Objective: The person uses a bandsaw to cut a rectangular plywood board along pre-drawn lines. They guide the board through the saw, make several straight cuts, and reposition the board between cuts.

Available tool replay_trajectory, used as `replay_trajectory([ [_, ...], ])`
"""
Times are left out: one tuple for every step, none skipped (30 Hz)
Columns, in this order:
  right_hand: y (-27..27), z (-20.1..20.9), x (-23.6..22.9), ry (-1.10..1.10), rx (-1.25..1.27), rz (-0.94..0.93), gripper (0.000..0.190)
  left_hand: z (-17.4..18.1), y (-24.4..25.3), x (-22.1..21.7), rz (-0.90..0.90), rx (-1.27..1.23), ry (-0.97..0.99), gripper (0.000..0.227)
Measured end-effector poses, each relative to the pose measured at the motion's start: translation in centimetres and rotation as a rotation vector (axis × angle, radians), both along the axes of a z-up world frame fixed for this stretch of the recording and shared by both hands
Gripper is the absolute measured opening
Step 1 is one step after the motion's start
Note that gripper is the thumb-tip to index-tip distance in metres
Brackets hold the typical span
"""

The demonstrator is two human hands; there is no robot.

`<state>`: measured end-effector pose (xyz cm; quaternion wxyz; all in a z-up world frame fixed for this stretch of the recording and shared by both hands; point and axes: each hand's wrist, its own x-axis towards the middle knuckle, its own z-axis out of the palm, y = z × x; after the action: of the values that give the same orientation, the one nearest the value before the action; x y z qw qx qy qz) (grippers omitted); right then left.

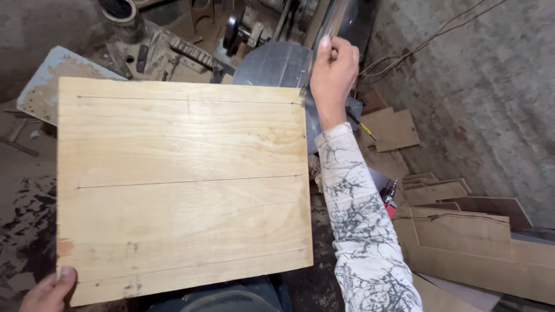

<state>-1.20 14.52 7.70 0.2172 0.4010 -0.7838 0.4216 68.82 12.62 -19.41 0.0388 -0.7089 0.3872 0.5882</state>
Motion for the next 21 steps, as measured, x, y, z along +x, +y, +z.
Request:
replay_trajectory([
  [-0.4, -0.2, -0.1, 0.015, 0.036, -0.031, 0.022, -0.1, -0.4, 0.0, 0.055, 0.03, 0.129, 0.055],
  [-0.7, -0.5, -0.3, 0.026, 0.075, -0.058, 0.021, 0.0, -0.3, 0.2, 0.095, 0.091, 0.152, 0.057],
  [-0.8, -0.8, -0.7, 0.057, 0.028, -0.087, 0.021, -0.1, 0.1, 0.1, 0.134, 0.152, 0.176, 0.059],
  [-1.1, -0.9, -1.3, 0.088, -0.025, -0.117, 0.021, 0.0, 0.1, 0.1, 0.17, 0.209, 0.202, 0.061],
  [-1.3, -1.1, -2.0, 0.119, -0.078, -0.147, 0.021, 0.0, 0.1, 0.0, 0.175, 0.208, 0.288, 0.061],
  [-1.9, -1.2, -2.6, 0.107, -0.021, -0.15, 0.023, -0.1, 0.3, -0.2, 0.185, 0.204, 0.374, 0.061],
  [-2.5, -1.4, -3.3, 0.096, 0.036, -0.152, 0.026, -0.4, 0.5, -0.4, 0.194, 0.2, 0.459, 0.061],
  [-2.2, -2.2, -3.4, 0.078, 0.108, -0.168, 0.029, -0.7, 1.1, -0.1, 0.19, 0.192, 0.427, 0.061],
  [-1.9, -3.2, -3.3, 0.055, 0.123, -0.175, 0.028, -1.0, 1.6, 0.0, 0.186, 0.183, 0.394, 0.06],
  [-2.0, -3.6, -3.6, 0.039, 0.125, -0.186, 0.027, -1.6, 0.9, -0.5, 0.176, 0.163, 0.372, 0.06],
  [-2.1, -3.9, -3.8, 0.024, 0.126, -0.198, 0.026, -2.2, -0.2, -0.9, 0.117, 0.141, 0.363, 0.06],
  [-2.8, -4.5, -3.3, -0.054, 0.064, -0.203, 0.027, -2.5, 0.6, -0.5, 0.089, 0.129, 0.343, 0.06],
  [-3.4, -4.9, -2.8, -0.133, 0.004, -0.209, 0.028, -2.8, 1.2, -0.3, 0.061, 0.117, 0.324, 0.06],
  [-3.2, -5.2, -1.7, -0.22, -0.05, -0.225, 0.029, -2.7, 1.9, 0.2, 0.114, 0.139, 0.35, 0.058],
  [-2.9, -5.3, -0.5, -0.194, -0.084, -0.178, 0.027, -2.4, 2.6, 0.4, 0.166, 0.159, 0.375, 0.057],
  [-2.2, -4.8, 0.4, -0.159, -0.135, -0.149, 0.025, -2.6, 1.8, 0.1, 0.196, 0.17, 0.41, 0.056],
  [-1.4, -4.3, 1.5, -0.124, -0.185, -0.119, 0.023, -2.6, 1.0, -0.1, 0.209, 0.15, 0.398, 0.056],
  [-0.1, -4.2, 3.4, 0.002, -0.214, -0.011, 0.016, -2.3, 1.3, -0.2, 0.228, 0.143, 0.382, 0.055],
  [1.9, -4.4, 5.8, 0.125, -0.239, 0.1, 0.01, -1.9, 1.4, -0.2, 0.246, 0.136, 0.365, 0.054],
  [4.1, -4.2, 7.8, 0.233, -0.09, 0.087, 0.012, -1.7, 1.1, -0.5, 0.233, 0.125, 0.393, 0.055],
  [6.5, -4.0, 9.8, 0.34, 0.06, 0.074, 0.026, -1.5, 0.6, -0.7, 0.22, 0.115, 0.422, 0.056],
])
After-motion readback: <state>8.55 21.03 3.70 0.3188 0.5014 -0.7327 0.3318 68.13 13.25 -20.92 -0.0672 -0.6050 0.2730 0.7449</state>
